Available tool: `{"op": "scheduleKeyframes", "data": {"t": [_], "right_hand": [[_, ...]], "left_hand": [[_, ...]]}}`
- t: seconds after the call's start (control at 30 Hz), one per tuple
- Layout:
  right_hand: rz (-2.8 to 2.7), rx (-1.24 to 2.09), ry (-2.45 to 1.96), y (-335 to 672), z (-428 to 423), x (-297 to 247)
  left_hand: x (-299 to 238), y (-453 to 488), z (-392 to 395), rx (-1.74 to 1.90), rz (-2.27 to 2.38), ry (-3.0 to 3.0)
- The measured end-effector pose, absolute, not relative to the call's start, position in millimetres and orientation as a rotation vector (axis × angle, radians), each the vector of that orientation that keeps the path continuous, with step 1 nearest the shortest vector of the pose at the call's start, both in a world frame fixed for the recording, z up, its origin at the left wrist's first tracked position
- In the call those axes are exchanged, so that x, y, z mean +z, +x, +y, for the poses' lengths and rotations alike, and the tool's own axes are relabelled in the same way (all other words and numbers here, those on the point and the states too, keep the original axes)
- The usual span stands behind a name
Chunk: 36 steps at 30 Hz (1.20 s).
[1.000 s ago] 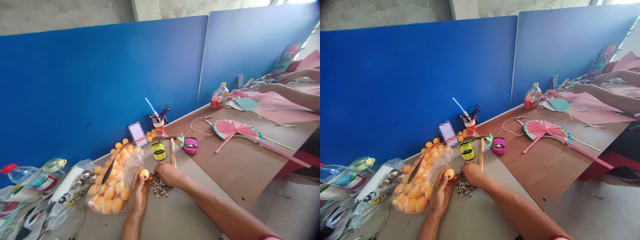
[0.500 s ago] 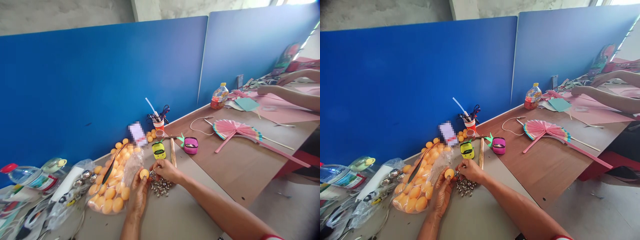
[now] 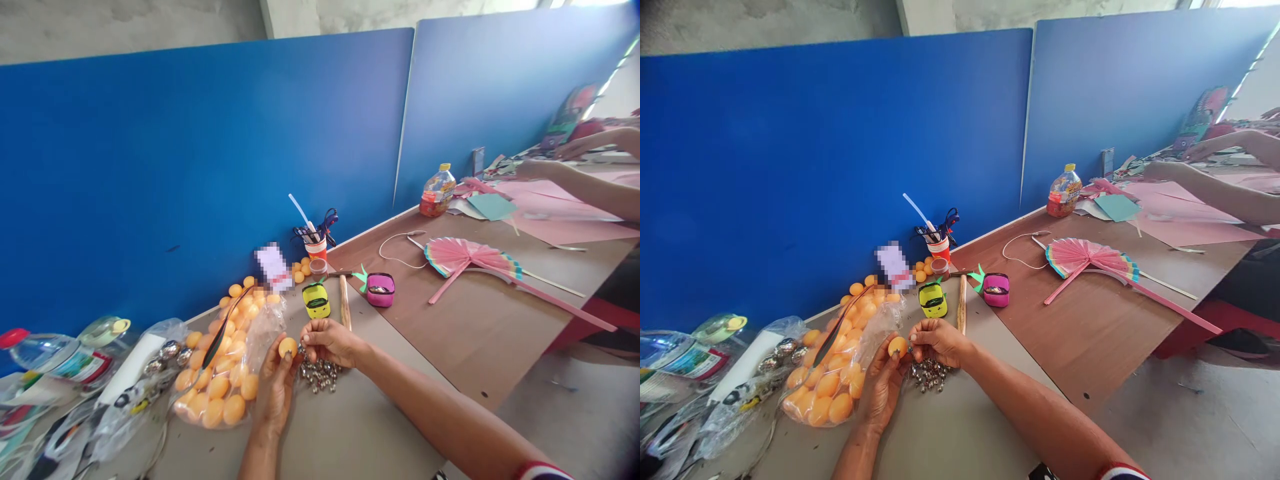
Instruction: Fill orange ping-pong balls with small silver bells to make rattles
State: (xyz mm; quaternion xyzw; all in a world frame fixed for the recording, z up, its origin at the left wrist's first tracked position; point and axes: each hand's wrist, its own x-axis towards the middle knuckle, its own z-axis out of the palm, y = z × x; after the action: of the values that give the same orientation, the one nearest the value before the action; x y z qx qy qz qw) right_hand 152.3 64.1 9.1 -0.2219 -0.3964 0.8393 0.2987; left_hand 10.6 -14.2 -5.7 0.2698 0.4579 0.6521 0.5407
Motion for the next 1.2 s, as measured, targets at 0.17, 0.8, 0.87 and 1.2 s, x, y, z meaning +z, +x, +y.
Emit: {"op": "scheduleKeyframes", "data": {"t": [0.17, 0.8, 0.87, 1.2], "right_hand": [[-1.144, 2.156, -0.608, 150.2, 58.5, 10.8], [-1.503, 1.903, -0.870, 147.9, 55.8, 9.0], [-1.519, 1.902, -0.891, 148.4, 55.8, 9.6], [-1.581, 1.878, -0.899, 151.9, 54.5, 15.8]], "left_hand": [[-2.3, 12.4, -15.3, 1.517, 1.107, 0.658], [-4.5, 14.3, -15.7, 1.487, 1.168, 0.753], [-4.9, 14.4, -15.8, 1.488, 1.157, 0.747], [-2.9, 15.8, -15.8, 1.478, 1.165, 0.744]]}}
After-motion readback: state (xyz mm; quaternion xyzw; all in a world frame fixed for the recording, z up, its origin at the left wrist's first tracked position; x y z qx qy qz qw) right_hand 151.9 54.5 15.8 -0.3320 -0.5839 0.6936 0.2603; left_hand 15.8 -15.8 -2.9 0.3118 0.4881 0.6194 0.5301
